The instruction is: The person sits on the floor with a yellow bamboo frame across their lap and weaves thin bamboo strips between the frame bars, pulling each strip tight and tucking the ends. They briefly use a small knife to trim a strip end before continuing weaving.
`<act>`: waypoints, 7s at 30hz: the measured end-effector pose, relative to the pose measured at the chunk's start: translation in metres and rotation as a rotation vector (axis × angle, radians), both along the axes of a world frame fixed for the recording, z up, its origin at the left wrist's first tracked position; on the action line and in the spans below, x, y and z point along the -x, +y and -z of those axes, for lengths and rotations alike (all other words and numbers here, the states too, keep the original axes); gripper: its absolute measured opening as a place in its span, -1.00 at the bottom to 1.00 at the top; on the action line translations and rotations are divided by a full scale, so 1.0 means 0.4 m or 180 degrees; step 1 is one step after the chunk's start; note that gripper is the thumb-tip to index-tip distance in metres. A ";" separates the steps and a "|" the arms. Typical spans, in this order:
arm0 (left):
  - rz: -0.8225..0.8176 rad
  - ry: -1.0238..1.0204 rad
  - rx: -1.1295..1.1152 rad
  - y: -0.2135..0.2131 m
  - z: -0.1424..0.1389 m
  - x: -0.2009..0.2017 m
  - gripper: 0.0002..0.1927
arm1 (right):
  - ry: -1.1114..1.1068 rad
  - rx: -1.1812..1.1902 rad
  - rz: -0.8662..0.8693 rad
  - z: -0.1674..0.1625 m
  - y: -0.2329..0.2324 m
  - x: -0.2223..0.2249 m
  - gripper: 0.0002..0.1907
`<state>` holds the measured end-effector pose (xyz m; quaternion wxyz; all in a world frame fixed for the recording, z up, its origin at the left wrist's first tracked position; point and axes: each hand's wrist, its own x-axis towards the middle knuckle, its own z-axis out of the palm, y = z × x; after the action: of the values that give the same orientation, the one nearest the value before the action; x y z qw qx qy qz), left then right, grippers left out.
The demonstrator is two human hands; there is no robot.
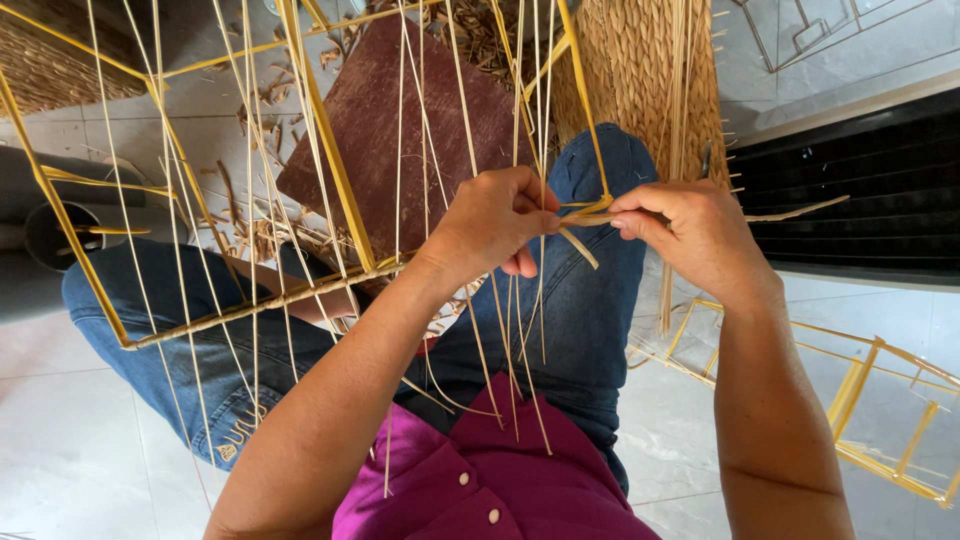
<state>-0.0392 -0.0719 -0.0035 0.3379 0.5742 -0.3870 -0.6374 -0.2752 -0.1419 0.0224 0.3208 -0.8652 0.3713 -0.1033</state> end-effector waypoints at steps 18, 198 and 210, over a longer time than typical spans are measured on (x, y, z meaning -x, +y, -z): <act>-0.0011 -0.0204 -0.0118 -0.002 0.005 0.013 -0.92 | -0.0447 0.1328 -0.0350 0.066 0.029 -0.073 -0.86; -0.0560 -0.0209 -0.0189 -0.021 0.019 0.034 -0.88 | -0.0667 -0.1571 0.1407 0.085 0.107 -0.035 -0.87; -0.0666 -0.0280 -0.0178 -0.015 0.002 0.042 -0.81 | -0.1111 -0.2938 0.1283 0.196 0.181 0.032 -0.86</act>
<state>-0.0558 -0.0777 -0.0041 0.3691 0.6481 -0.3214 -0.5834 -0.2881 -0.0694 -0.0559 0.6989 -0.5155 0.4782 -0.1311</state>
